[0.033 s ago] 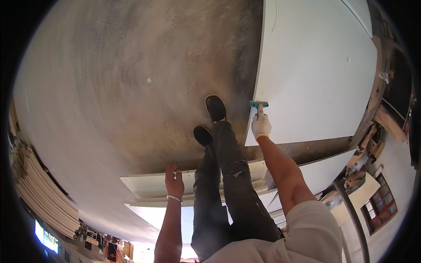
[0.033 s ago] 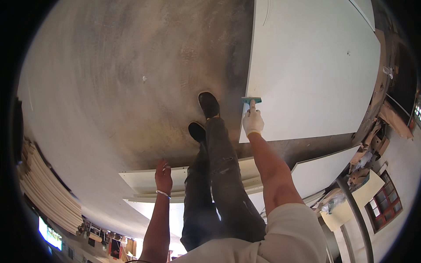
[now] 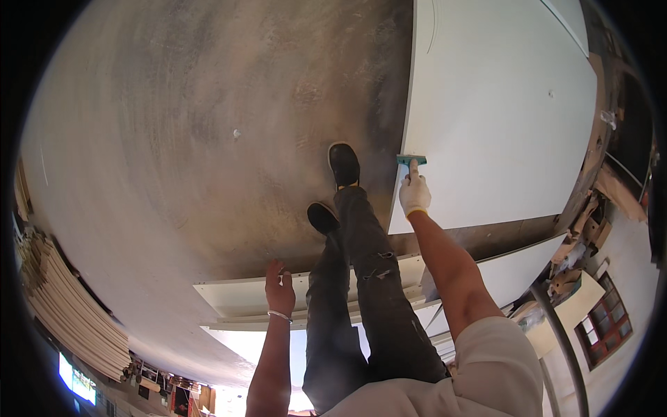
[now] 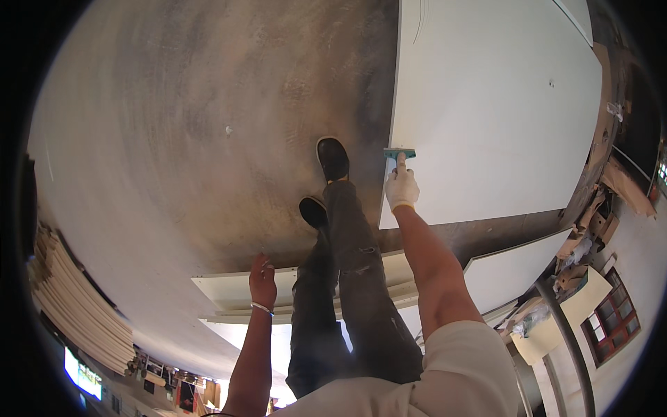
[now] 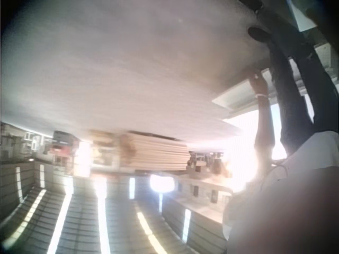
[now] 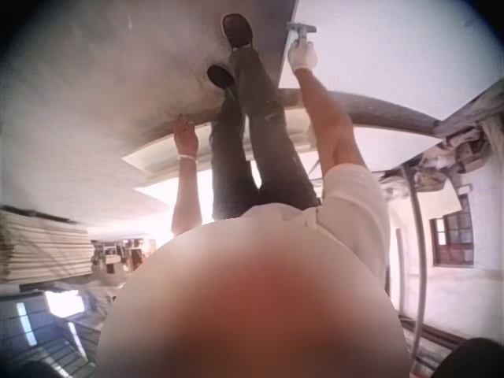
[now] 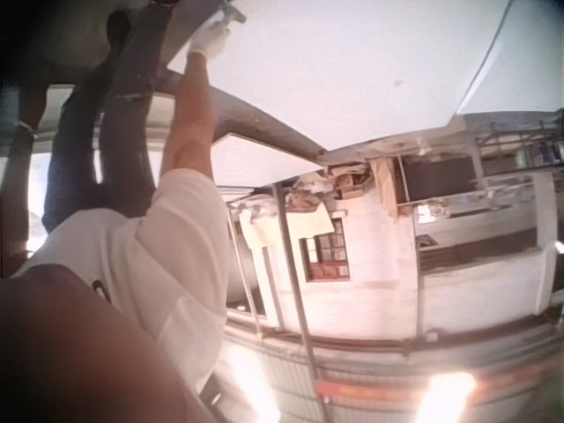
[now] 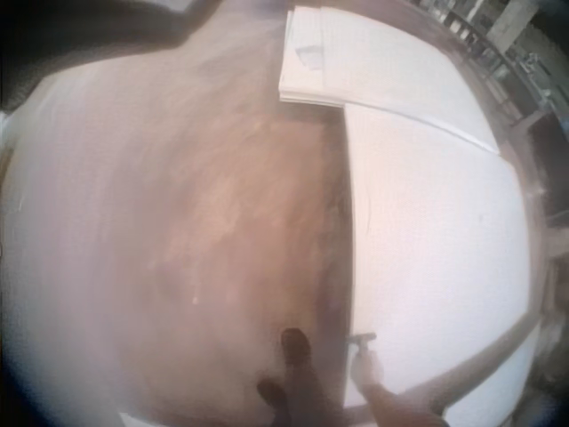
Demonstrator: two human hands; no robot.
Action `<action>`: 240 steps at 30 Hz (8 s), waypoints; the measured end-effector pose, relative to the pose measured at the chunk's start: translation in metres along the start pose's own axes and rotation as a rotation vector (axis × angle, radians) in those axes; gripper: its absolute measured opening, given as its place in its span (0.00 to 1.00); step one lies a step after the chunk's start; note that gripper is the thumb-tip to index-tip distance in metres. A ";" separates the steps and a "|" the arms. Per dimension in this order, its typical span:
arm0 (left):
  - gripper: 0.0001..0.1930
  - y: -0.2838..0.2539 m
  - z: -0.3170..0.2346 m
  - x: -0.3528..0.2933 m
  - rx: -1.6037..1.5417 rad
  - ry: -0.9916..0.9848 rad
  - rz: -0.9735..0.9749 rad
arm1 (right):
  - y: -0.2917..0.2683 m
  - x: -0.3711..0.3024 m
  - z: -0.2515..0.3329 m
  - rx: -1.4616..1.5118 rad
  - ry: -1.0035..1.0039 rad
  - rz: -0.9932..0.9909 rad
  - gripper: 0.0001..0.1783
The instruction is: The person cleans a white panel with a cloth, then uses a blue scraper to smooth the edges of several white panels. They then use a yellow air gun to blow dust off the panels.
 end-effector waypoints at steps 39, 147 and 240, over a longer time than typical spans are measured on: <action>0.20 0.037 -0.815 0.335 0.748 0.619 0.304 | -0.557 0.453 0.433 0.154 -0.082 0.076 0.35; 0.42 0.472 -1.290 0.601 1.284 1.255 -0.474 | -0.605 0.555 0.209 0.890 0.537 0.046 0.33; 0.36 0.737 -1.384 0.524 1.403 1.300 -0.349 | -0.817 0.825 -0.227 0.834 0.580 -0.243 0.33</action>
Point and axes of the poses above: each hand's wrist, its own x-axis towards the middle knuckle, its own y-axis out of the palm, z = x × y, the point moved 7 cm from there along x, towards the middle knuckle, and after that the axes turned 4 degrees about z, right-handed, at the moved point
